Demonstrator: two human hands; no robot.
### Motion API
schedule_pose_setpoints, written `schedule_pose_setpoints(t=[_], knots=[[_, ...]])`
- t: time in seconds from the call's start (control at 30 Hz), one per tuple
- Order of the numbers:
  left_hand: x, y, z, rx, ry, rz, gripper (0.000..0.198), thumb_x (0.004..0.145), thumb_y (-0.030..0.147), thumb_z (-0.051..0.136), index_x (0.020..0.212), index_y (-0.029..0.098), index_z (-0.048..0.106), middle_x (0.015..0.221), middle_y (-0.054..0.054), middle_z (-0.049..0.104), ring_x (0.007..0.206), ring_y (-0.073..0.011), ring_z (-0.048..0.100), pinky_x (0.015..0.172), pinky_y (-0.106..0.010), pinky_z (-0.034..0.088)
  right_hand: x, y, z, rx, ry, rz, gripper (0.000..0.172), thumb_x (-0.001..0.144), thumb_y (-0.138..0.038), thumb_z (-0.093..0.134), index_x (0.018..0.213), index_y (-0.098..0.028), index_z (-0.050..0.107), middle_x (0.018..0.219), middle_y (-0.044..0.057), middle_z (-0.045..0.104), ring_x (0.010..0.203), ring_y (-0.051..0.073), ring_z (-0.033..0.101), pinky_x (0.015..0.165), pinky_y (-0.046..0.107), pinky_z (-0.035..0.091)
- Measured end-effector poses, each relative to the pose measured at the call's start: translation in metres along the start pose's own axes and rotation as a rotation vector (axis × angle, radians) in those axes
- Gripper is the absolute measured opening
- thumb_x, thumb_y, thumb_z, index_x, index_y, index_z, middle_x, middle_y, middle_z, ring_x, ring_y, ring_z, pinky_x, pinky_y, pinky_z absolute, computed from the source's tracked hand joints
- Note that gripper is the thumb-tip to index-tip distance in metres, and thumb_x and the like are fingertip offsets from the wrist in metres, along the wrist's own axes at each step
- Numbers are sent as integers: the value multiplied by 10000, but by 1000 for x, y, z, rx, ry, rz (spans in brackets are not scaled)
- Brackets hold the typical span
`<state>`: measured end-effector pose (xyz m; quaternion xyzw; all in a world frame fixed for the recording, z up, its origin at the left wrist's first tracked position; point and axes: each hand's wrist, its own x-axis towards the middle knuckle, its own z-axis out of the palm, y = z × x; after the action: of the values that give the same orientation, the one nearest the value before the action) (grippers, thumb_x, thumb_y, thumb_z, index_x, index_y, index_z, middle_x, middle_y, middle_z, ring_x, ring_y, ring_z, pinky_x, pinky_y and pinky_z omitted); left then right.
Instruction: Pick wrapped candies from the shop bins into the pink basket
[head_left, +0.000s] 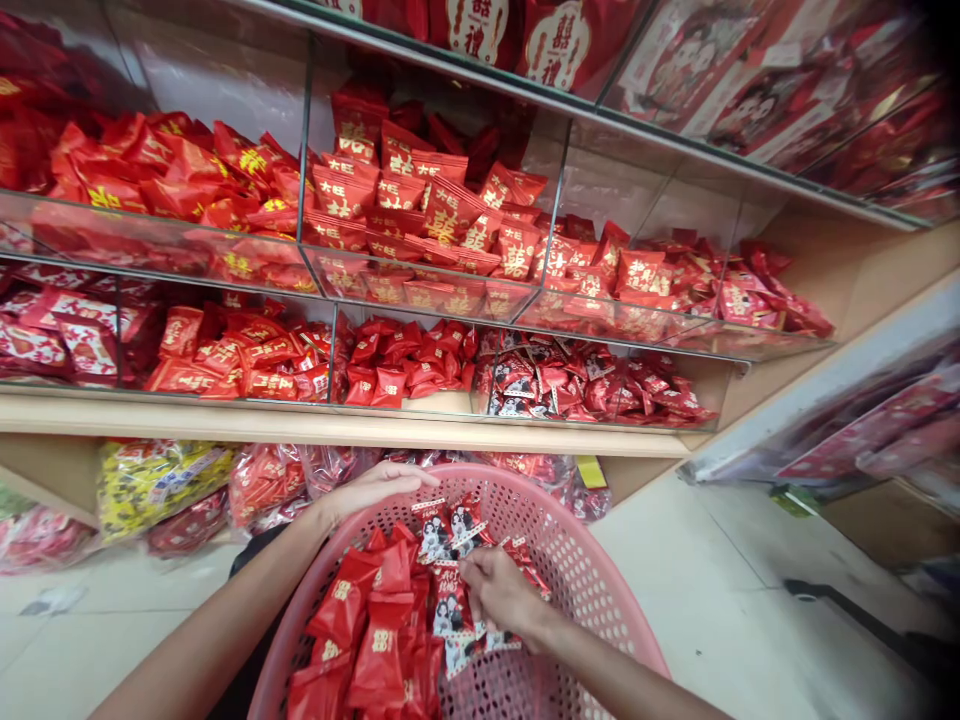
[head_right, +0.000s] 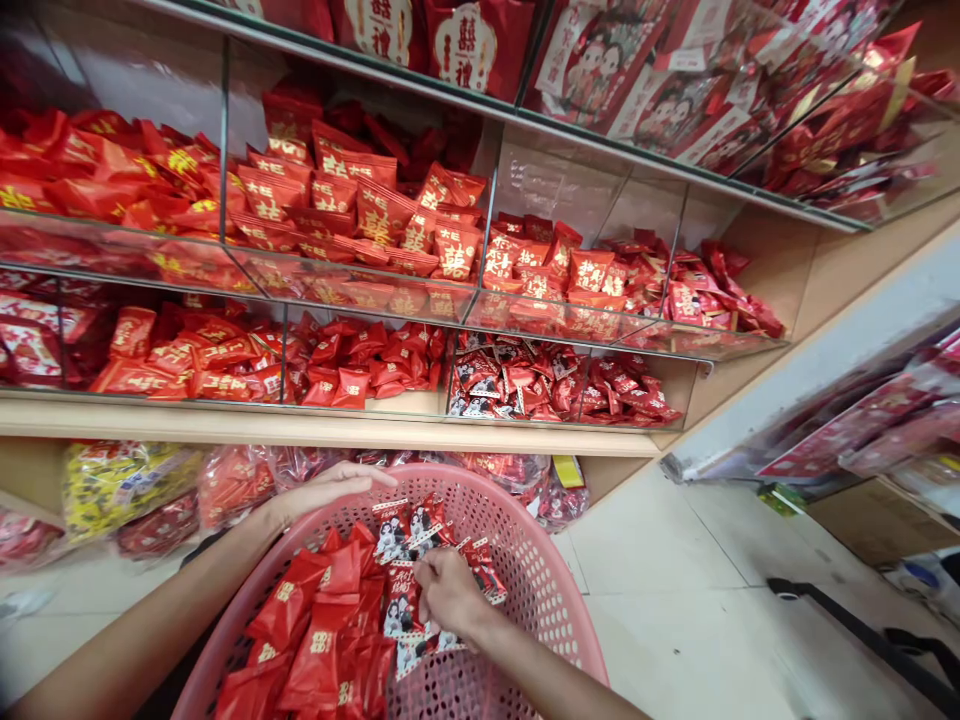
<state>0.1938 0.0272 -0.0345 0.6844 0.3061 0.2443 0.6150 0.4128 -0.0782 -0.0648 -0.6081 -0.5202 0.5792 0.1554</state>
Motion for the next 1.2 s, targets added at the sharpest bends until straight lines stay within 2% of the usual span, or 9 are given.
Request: schedule_pose_setpoints(t=[0.13, 0.27, 0.47, 0.6, 0.7, 0.87, 0.93, 1.03, 1.2], knots=[[1, 1, 2, -8, 8, -6, 335, 811, 362, 515, 1043, 162, 651, 1125, -62, 626, 1094, -225, 517, 989, -322, 317, 0, -2, -5, 27, -110, 34, 258, 846, -378, 412, 664, -195, 411, 366, -94, 474, 246, 41, 324, 291, 140, 183], [0, 6, 3, -1, 18, -12, 328, 806, 366, 520, 1028, 169, 657, 1109, -53, 634, 1091, -224, 518, 989, -317, 314, 6, -3, 1, 57, -139, 28, 238, 844, -381, 420, 704, -188, 425, 379, -95, 483, 245, 37, 357, 287, 119, 214], [-1, 6, 4, -66, -4, -43, 359, 807, 394, 521, 1058, 165, 637, 1118, -62, 629, 1066, -226, 534, 954, -320, 351, 13, 7, 18, 194, -44, 44, 307, 798, -424, 488, 950, -178, 387, 416, -82, 517, 335, 128, 534, 322, 186, 395], [-1, 3, 3, -51, -1, -35, 363, 804, 397, 527, 1058, 162, 638, 1125, -63, 625, 1069, -225, 530, 958, -319, 346, 3, 13, 20, 205, 11, -15, 364, 822, -357, 444, 1104, -171, 310, 518, -70, 525, 391, 150, 566, 337, 219, 424], [0, 3, 3, -41, 9, -29, 362, 806, 397, 525, 1051, 158, 643, 1138, -64, 617, 1087, -225, 517, 972, -316, 332, -15, 13, 16, -59, 157, -119, 298, 853, -266, 374, 1139, -188, 345, 634, -30, 538, 423, 138, 560, 349, 218, 402], [-1, 3, 3, -44, -2, -13, 338, 818, 368, 519, 1057, 161, 641, 1139, -67, 617, 1093, -224, 517, 986, -319, 321, -36, 22, 18, -945, 263, -677, 307, 794, -78, 450, 1068, -211, 493, 900, 47, 601, 769, 194, 610, 657, 286, 480], [-1, 1, 3, -54, -4, 1, 335, 824, 358, 513, 1064, 159, 636, 1137, -71, 617, 1091, -224, 519, 988, -321, 321, -33, 30, 26, -1150, 350, -789, 346, 761, -84, 508, 1094, -179, 496, 994, 83, 595, 872, 239, 586, 759, 352, 471], [-2, 0, 3, -77, -10, -14, 339, 825, 358, 512, 1072, 158, 630, 1137, -74, 616, 1084, -225, 524, 981, -326, 329, -23, 37, 38, -1241, 461, -802, 388, 745, -146, 560, 1127, -145, 490, 1075, 128, 578, 919, 272, 555, 810, 415, 441], [-2, 2, 3, -31, 24, -30, 319, 812, 355, 531, 1046, 172, 647, 1137, -57, 618, 1101, -224, 511, 991, -312, 310, -18, 26, 35, -1218, 427, -721, 309, 760, -277, 589, 1033, -141, 543, 966, 118, 591, 874, 269, 532, 844, 463, 401]])
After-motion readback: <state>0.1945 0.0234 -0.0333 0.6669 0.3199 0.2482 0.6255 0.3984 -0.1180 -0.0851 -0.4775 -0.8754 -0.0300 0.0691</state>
